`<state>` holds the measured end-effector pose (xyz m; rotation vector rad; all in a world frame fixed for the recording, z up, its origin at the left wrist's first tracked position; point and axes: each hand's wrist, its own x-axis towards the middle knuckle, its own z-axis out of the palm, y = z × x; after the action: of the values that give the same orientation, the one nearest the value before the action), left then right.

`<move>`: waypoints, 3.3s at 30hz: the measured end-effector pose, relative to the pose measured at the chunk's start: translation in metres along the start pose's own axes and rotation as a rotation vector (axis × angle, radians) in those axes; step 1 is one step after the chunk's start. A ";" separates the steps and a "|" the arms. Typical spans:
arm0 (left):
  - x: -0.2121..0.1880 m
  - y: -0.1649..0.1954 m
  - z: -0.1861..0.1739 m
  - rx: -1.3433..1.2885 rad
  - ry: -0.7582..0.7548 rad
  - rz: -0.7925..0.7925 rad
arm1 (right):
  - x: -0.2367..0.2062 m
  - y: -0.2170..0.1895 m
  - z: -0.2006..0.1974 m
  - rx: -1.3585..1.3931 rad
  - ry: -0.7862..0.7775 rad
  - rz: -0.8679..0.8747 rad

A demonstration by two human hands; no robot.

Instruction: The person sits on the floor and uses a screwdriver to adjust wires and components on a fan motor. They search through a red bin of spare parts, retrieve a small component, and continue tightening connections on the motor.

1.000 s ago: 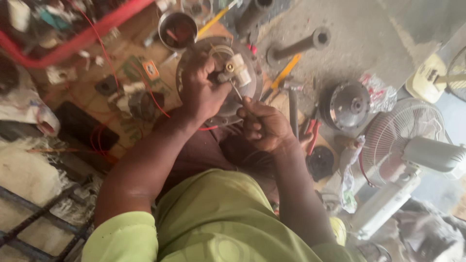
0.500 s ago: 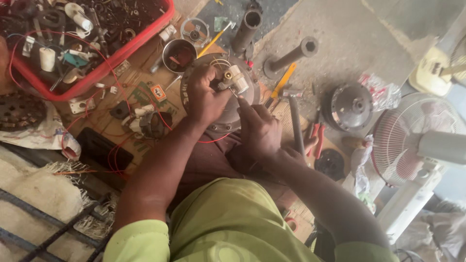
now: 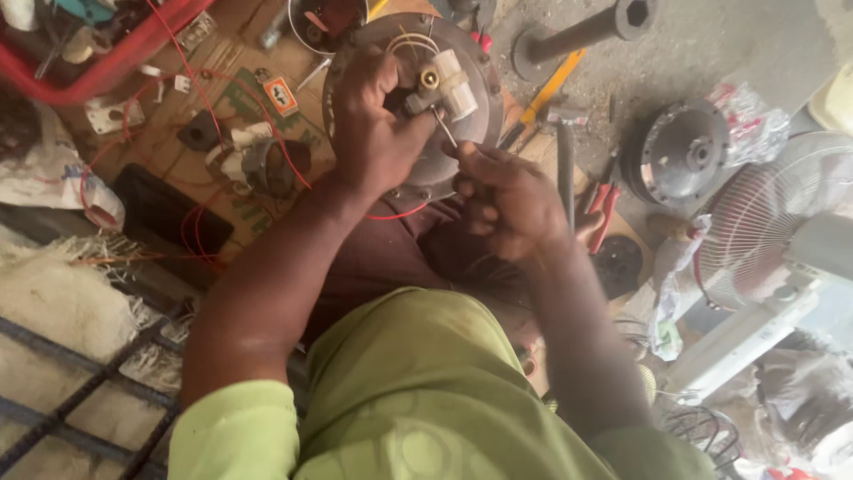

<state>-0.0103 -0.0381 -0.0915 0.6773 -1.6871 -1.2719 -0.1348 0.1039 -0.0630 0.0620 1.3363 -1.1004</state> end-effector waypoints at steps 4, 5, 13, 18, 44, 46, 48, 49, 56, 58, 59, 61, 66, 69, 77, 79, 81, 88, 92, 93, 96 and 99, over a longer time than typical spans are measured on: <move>0.015 0.018 -0.005 0.256 0.022 0.120 | 0.011 -0.011 -0.006 0.136 -0.042 0.110; 0.017 0.024 -0.006 0.239 0.036 0.125 | 0.012 -0.012 -0.005 0.086 -0.025 0.075; 0.022 0.044 -0.009 0.276 0.074 0.152 | 0.008 0.003 0.001 -0.476 0.225 -0.619; 0.028 0.048 -0.014 0.303 0.037 0.119 | 0.007 0.015 0.014 -1.197 0.546 -1.133; 0.007 0.036 -0.005 0.295 -0.160 0.180 | 0.010 0.018 0.003 -0.011 0.155 -0.109; -0.003 0.035 -0.004 0.294 -0.197 0.051 | 0.000 0.026 0.003 -0.186 0.161 -0.169; -0.013 0.030 -0.003 0.383 -0.154 0.131 | -0.010 0.028 -0.003 -0.264 0.066 -0.235; -0.020 0.027 -0.002 0.353 -0.136 0.072 | -0.016 0.030 -0.007 -0.297 0.003 -0.273; -0.043 0.012 -0.017 0.346 -0.221 0.023 | -0.034 0.065 -0.070 -0.125 -0.102 -0.272; -0.039 0.013 -0.024 0.348 -0.293 -0.031 | -0.031 0.082 -0.090 -0.105 -0.084 -0.298; -0.034 0.013 -0.027 0.347 -0.327 -0.053 | -0.028 0.088 -0.099 -0.097 -0.074 -0.316; -0.021 0.016 -0.035 0.375 -0.424 -0.120 | -0.022 0.100 -0.111 -0.011 -0.037 -0.358; -0.018 0.022 -0.042 0.331 -0.471 -0.190 | -0.014 0.114 -0.125 0.298 0.003 -0.401; -0.031 0.019 -0.035 0.184 -0.326 -0.262 | -0.014 0.115 -0.129 0.492 -0.051 -0.378; -0.036 0.015 -0.020 0.050 -0.219 -0.128 | -0.020 0.124 -0.145 0.547 -0.090 -0.321; -0.034 0.016 -0.017 0.168 -0.210 -0.168 | -0.023 0.126 -0.153 0.543 -0.034 -0.342; -0.034 0.019 -0.013 0.200 -0.169 -0.157 | -0.026 0.126 -0.159 0.504 0.028 -0.325; -0.040 0.023 -0.008 -0.130 -0.065 -0.342 | -0.022 0.100 -0.135 0.267 0.029 -0.440; -0.049 0.019 -0.013 -0.075 -0.056 -0.442 | -0.029 0.061 -0.093 0.191 -0.057 -0.504; -0.051 0.018 -0.015 -0.062 -0.077 -0.522 | -0.030 0.049 -0.082 0.029 -0.019 -0.532; -0.052 0.012 -0.017 -0.251 -0.104 -0.496 | -0.025 0.010 -0.041 -0.390 0.041 -0.537; -0.048 0.008 -0.018 -0.218 -0.142 -0.349 | -0.014 -0.022 0.000 -0.683 0.047 -0.405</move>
<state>0.0281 -0.0033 -0.0982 0.7871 -1.5544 -1.7579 -0.1473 0.1011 -0.0404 -0.7143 1.7506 -0.9148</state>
